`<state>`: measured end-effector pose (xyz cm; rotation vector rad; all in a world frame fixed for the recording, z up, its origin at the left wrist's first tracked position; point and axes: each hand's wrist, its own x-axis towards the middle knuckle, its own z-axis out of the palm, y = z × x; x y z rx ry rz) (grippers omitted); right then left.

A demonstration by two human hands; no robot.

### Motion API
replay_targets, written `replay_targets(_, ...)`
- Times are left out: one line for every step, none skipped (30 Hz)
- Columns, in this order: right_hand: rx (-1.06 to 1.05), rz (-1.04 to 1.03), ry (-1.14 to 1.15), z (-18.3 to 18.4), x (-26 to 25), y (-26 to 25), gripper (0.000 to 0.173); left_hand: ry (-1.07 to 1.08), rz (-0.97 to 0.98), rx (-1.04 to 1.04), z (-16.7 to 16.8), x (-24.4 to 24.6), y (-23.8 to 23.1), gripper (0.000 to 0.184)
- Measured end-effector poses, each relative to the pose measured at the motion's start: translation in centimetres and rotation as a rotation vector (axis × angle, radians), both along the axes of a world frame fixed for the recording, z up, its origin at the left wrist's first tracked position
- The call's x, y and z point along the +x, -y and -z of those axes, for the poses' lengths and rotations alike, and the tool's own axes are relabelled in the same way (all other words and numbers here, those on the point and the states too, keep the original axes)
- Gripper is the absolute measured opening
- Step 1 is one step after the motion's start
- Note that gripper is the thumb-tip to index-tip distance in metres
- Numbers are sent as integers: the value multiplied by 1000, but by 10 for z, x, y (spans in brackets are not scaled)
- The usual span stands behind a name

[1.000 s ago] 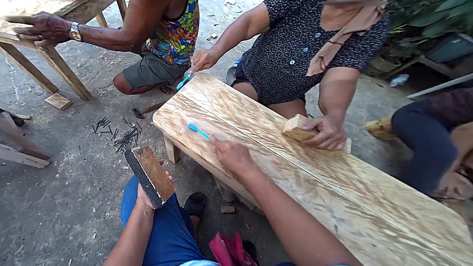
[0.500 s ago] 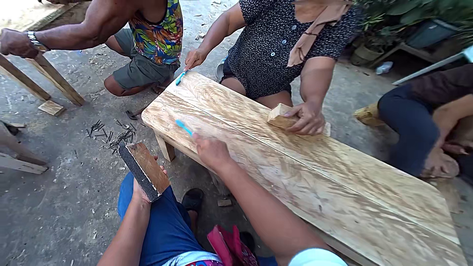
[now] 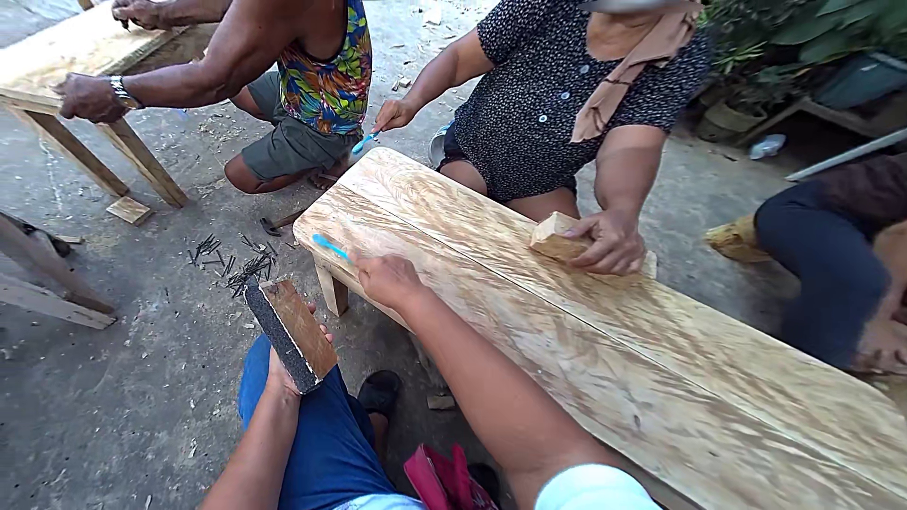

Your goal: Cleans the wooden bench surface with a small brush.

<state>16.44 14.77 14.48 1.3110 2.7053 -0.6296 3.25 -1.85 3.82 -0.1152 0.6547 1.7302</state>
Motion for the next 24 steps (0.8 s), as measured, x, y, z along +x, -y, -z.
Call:
replay_targets(-12, -10, -8, -1, -2, -1, 45, 2, 1, 1, 0, 0, -1, 69)
replay_targets(0, 16, -19, 0, -1, -3, 45, 9, 1, 4, 0, 0, -1, 69)
replay_targets(17, 55, -14, 1, 0, -7, 45, 15, 1, 7, 1, 0, 0, 69)
replay_targets(20, 71, -3, 0, 1, -8, 45, 16, -1, 4, 2, 0, 1, 70)
replay_targets(6, 45, 1, -1, 2, -6, 46, 18, 2, 4, 3, -1, 1, 71)
replay_targets(-16, -11, -2, -2, 3, -3, 46, 18, 3, 8, 3, -2, 1, 71)
replay_targets(-27, -62, -12, -1, 6, -1, 45, 17, 3, 1, 3, -2, 0, 71)
replay_targets(-30, -71, 1, -2, 13, -3, 45, 16, 2, -11, 2, -2, 0, 70)
replay_targets(-7, -20, 1, -1, 22, -6, 44, 10, 7, -14, 2, -3, 1, 70)
replay_targets(31, 68, -5, 1, 33, -11, 44, 0, 13, -8, 3, -4, 2, 70)
replay_targets(56, 154, 4, 4, 44, -14, 45, -4, 13, 0, 5, -4, 4, 70)
replay_targets(61, 187, 19, 5, 52, -12, 45, -6, 8, 1, 5, -5, 5, 71)
replay_targets(68, 145, 8, 7, 58, -5, 45, -10, 3, 2, 5, -5, 5, 72)
replay_targets(70, 57, -20, 10, 63, 5, 45, -10, 1, 2, 4, -5, 5, 72)
replay_targets(74, -33, -46, 13, 68, 13, 45, -1, 3, 3, 5, -5, 4, 73)
replay_targets(86, -81, -66, 15, 73, 16, 44, 12, 3, 8, 5, -5, 3, 75)
replay_targets(107, -77, -83, 18, 77, 14, 44, 22, 6, 11, 5, -5, 3, 76)
replay_targets(125, -40, -87, 20, 81, 11, 43, 25, 6, 14, 5, -4, 3, 75)
replay_targets(139, -3, -95, 21, 82, 9, 44, 21, 10, 14, 5, -3, 4, 74)
replay_targets(153, 2, -100, 22, 80, 10, 44, 12, 15, 10, 5, -2, 5, 74)
replay_targets(164, -31, -104, 23, 76, 14, 44, 6, 16, 4, 4, -1, 4, 74)
replay_targets(159, -79, -104, 22, 72, 17, 44, -1, 15, -6, 3, -1, 4, 74)
replay_targets(142, -111, -86, 21, 69, 18, 43, -4, 15, -13, 2, -1, 3, 74)
replay_targets(136, -117, -79, 20, 66, 16, 43, 2, 14, -13, 1, -1, 3, 75)
